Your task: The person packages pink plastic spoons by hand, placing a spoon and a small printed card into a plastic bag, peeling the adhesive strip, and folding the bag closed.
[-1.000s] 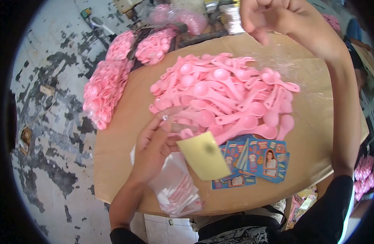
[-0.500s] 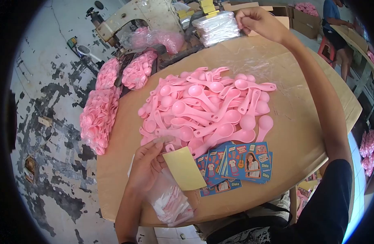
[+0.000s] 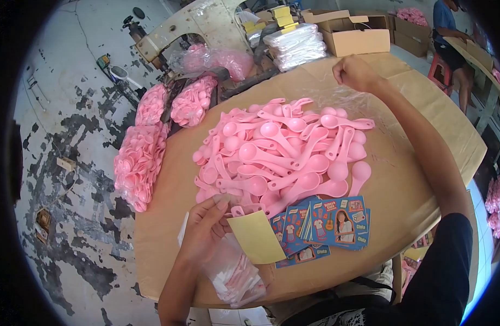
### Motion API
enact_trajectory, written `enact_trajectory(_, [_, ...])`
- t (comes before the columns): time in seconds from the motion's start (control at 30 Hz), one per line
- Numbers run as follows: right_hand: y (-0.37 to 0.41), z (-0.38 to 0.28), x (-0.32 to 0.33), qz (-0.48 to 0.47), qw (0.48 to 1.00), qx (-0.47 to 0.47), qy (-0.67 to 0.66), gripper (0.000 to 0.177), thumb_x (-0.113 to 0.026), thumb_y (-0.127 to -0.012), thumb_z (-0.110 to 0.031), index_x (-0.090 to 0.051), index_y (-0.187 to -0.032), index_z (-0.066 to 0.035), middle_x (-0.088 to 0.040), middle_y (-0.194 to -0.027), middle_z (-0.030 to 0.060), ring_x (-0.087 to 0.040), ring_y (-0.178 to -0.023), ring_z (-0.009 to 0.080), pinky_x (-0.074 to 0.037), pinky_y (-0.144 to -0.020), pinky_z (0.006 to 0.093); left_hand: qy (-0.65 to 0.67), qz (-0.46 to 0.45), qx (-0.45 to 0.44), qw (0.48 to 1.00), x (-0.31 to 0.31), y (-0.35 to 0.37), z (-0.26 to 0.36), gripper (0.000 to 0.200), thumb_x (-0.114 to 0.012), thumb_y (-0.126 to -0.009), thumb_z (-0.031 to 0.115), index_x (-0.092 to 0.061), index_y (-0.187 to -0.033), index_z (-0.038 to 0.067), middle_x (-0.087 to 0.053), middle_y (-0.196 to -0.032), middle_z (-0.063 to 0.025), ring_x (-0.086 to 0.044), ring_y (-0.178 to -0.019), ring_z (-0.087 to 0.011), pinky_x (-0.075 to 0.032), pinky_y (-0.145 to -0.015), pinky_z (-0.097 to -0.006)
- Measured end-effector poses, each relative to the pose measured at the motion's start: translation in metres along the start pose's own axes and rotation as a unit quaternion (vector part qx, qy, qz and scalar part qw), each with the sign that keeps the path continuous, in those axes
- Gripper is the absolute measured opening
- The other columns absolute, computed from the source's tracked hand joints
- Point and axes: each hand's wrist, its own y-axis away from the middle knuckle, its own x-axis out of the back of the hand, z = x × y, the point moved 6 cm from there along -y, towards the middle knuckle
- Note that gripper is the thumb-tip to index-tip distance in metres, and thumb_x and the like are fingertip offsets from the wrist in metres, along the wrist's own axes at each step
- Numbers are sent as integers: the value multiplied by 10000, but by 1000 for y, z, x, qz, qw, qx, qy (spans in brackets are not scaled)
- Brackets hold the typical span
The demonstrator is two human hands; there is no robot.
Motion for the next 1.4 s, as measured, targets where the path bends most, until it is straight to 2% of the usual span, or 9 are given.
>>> enact_trajectory(0.1, [6, -9, -6, -51, 998, -32, 0, 121, -490, -728, -38, -606, -716, -8, -607, -715, 190, -594, -714, 363, -461, -720, 447, 4, 0, 17, 1000, 0, -1, -5, 332, -468, -1006, 225, -578, -1191, -29, -666, -1043, -95, -662, -915, -159, -535, -804, -298])
enact_trajectory(0.33, [3, -1, -12, 50, 998, -21, 10, 186, -484, -860, -145, -544, -801, 21, -602, -735, 224, -575, -712, 396, -447, -711, 468, 7, 13, 13, 1000, -1, 0, -4, 321, -484, -1002, 229, -590, -1177, -18, -653, -1051, -48, -640, -910, -119, -522, -794, -277])
enact_trajectory(0.63, [5, 41, -15, 132, 989, -65, 21, 164, -554, -825, -68, -603, -967, -4, -651, -882, 224, -635, -825, 370, -486, -755, 435, -14, 9, 22, 1000, -1, 1, -5, 315, -509, -992, 245, -600, -1176, 6, -651, -1043, -26, -628, -887, -96, -511, -785, -263])
enact_trajectory(0.73, [10, 53, -34, 12, 990, -70, 126, 180, -576, -799, -37, -655, -957, -6, -660, -916, 195, -636, -883, 356, -497, -823, 417, -28, 14, 19, 999, -2, 1, -5, 316, -513, -990, 245, -601, -1178, 7, -647, -1044, -24, -620, -893, -85, -508, -775, -255])
enact_trajectory(0.93, [15, 55, -34, -3, 987, 61, 146, 278, -571, -782, -6, -674, -1038, -40, -661, -967, 171, -615, -968, 348, -487, -869, 417, -36, 3, 11, 999, -1, 1, -5, 315, -512, -990, 241, -600, -1178, 4, -644, -1057, -23, -615, -906, -83, -505, -779, -251])
enact_trajectory(1.03, [17, 49, -27, 72, 979, 64, 177, 354, -560, -783, 3, -632, -1125, -54, -664, -975, 163, -623, -948, 347, -491, -858, 423, -33, 9, 13, 999, -2, 2, -4, 314, -513, -990, 239, -600, -1180, 5, -646, -1060, -24, -616, -905, -84, -505, -777, -249])
enact_trajectory(1.13, [6, 44, -10, 79, 992, -82, 60, 356, -554, -831, -40, -587, -1184, -60, -670, -981, 169, -635, -927, 326, -494, -846, 417, -36, 9, 9, 999, -2, 2, -2, 314, -516, -988, 236, -599, -1181, 3, -647, -1061, -27, -617, -901, -83, -507, -772, -248])
enact_trajectory(1.33, [-5, 9, 17, 74, 993, -83, 41, 197, -565, -890, -115, -635, -1043, -12, -672, -971, 170, -651, -872, 277, -495, -775, 386, -35, -7, 8, 999, 0, 3, -2, 310, -526, -983, 221, -593, -1186, -4, -641, -1104, -35, -615, -908, -89, -512, -784, -257])
enact_trajectory(1.4, [-12, 19, 12, 36, 992, -60, -101, 229, -574, -901, -172, -657, -1048, -17, -681, -965, 166, -650, -858, 283, -505, -774, 385, -30, -15, 9, 999, 0, 3, -3, 311, -528, -982, 218, -591, -1189, -5, -638, -1119, -40, -611, -926, -94, -511, -795, -261])
